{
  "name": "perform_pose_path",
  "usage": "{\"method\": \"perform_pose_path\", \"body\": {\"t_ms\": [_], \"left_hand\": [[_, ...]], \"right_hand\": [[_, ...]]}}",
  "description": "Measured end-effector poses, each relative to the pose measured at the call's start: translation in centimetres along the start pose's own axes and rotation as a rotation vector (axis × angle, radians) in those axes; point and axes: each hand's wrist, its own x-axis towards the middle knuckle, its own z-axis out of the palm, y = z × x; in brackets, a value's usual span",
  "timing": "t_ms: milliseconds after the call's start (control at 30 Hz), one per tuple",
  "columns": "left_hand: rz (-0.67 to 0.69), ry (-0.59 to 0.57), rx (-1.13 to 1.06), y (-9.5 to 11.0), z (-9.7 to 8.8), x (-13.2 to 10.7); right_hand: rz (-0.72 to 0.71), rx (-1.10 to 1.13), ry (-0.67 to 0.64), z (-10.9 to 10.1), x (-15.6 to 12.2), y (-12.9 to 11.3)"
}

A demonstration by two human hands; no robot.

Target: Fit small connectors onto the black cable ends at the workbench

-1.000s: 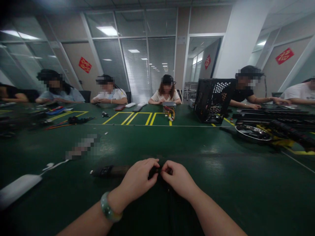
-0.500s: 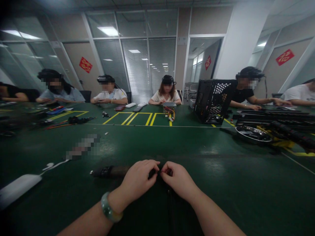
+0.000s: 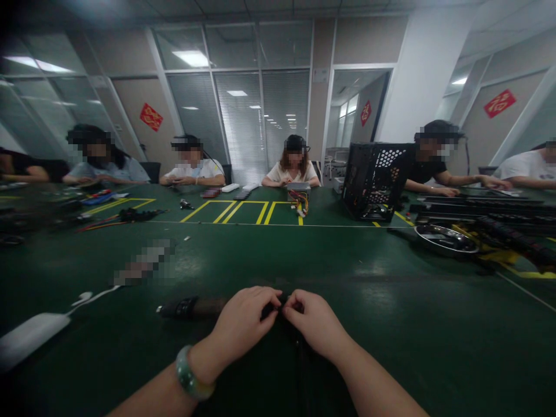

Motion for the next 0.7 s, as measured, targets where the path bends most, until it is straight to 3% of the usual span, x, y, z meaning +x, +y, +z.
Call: {"method": "perform_pose_path", "body": {"t_ms": [700], "left_hand": [[-0.004, 0.014, -0.01, -0.22, 0.24, -0.11]], "right_hand": [[0.025, -0.002, -0.012, -0.5, -0.2, -0.12]]}}
